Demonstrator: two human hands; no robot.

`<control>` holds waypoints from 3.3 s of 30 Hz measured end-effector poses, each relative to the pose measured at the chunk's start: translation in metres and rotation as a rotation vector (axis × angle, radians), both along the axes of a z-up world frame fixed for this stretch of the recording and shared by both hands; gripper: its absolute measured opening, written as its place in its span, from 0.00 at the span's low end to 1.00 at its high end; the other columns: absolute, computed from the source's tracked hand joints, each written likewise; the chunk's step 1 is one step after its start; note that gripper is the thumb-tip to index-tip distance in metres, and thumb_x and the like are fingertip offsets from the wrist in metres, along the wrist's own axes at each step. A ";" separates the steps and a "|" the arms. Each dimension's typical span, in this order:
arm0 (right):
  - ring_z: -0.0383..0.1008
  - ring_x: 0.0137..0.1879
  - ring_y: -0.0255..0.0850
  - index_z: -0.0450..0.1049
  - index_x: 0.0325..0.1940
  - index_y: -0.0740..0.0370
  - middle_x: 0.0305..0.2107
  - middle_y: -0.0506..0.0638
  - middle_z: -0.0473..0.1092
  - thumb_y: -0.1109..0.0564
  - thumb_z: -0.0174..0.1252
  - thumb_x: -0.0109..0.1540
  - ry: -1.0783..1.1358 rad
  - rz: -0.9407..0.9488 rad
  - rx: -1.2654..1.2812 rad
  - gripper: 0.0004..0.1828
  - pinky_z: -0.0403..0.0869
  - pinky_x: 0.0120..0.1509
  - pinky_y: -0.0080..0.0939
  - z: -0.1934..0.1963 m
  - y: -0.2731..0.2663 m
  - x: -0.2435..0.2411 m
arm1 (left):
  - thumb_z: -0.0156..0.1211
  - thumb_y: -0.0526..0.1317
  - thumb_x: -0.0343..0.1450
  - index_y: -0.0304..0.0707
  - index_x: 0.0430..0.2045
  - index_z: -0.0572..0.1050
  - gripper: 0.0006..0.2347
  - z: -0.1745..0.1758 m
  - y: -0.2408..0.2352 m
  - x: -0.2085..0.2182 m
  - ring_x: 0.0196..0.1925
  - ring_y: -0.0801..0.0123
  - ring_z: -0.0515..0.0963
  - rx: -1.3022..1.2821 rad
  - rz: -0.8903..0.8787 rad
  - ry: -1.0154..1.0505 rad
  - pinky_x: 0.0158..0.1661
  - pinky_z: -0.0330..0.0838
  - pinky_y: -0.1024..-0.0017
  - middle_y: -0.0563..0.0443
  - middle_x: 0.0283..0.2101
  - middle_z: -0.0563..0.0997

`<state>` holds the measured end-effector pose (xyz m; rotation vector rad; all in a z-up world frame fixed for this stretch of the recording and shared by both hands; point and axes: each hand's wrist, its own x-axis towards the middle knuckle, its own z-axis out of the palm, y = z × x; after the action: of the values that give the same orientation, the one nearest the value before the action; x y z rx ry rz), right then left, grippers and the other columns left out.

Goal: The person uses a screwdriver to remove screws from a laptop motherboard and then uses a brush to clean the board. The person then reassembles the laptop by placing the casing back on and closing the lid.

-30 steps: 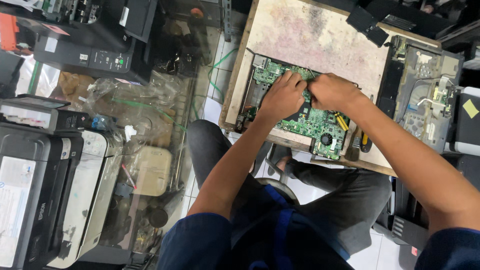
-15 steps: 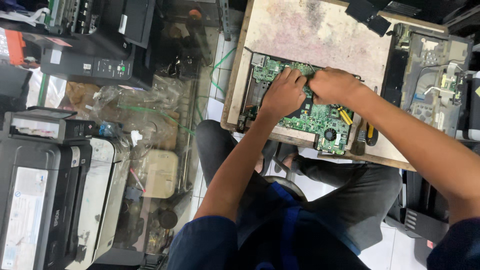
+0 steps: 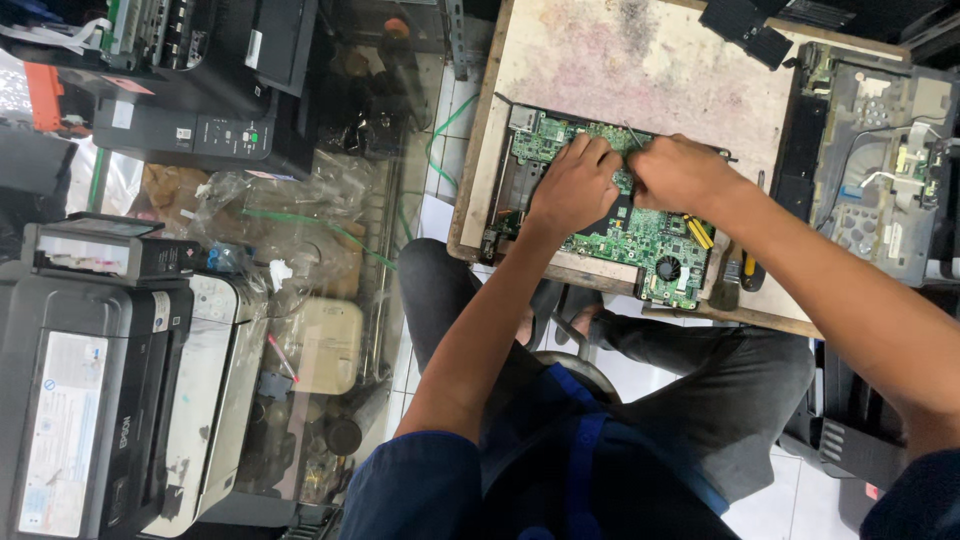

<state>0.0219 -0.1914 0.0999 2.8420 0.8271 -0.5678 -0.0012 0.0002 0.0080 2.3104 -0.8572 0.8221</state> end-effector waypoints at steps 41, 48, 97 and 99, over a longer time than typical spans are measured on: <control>0.82 0.43 0.50 0.82 0.49 0.63 0.40 0.57 0.82 0.57 0.71 0.72 -0.392 -0.517 0.656 0.07 0.79 0.48 0.50 0.019 -0.061 -0.139 | 0.64 0.42 0.76 0.38 0.43 0.87 0.09 0.045 0.044 -0.006 0.31 0.77 0.84 -0.674 -0.060 0.443 0.30 0.82 0.78 0.50 0.39 0.91; 0.75 0.51 0.37 0.79 0.60 0.68 0.49 0.55 0.77 0.69 0.67 0.80 -0.319 -0.590 1.350 0.06 0.72 0.53 0.32 0.083 -0.059 -0.134 | 0.66 0.38 0.76 0.37 0.44 0.85 0.07 0.058 0.039 -0.017 0.27 0.67 0.94 -0.660 -0.199 0.442 0.20 0.89 0.81 0.38 0.45 0.89; 0.80 0.44 0.46 0.76 0.57 0.77 0.38 0.62 0.75 0.65 0.62 0.88 -0.268 -0.549 1.209 0.09 0.81 0.50 0.41 0.134 -0.053 -0.151 | 0.69 0.30 0.74 0.32 0.43 0.85 0.05 0.036 0.016 -0.052 0.44 0.59 0.92 -0.464 -0.296 0.184 0.45 0.93 0.67 0.42 0.42 0.89; 0.80 0.43 0.45 0.77 0.57 0.79 0.37 0.62 0.76 0.67 0.62 0.88 -0.331 -0.486 1.121 0.08 0.77 0.49 0.40 0.137 -0.050 -0.153 | 0.69 0.28 0.73 0.32 0.41 0.85 0.05 0.035 0.015 -0.052 0.41 0.60 0.93 -0.453 -0.291 0.151 0.41 0.93 0.69 0.42 0.40 0.90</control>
<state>-0.1315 -0.2413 0.2371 3.9956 0.4330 0.5551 -0.0533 0.0148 0.0431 1.7776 -0.8176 0.6277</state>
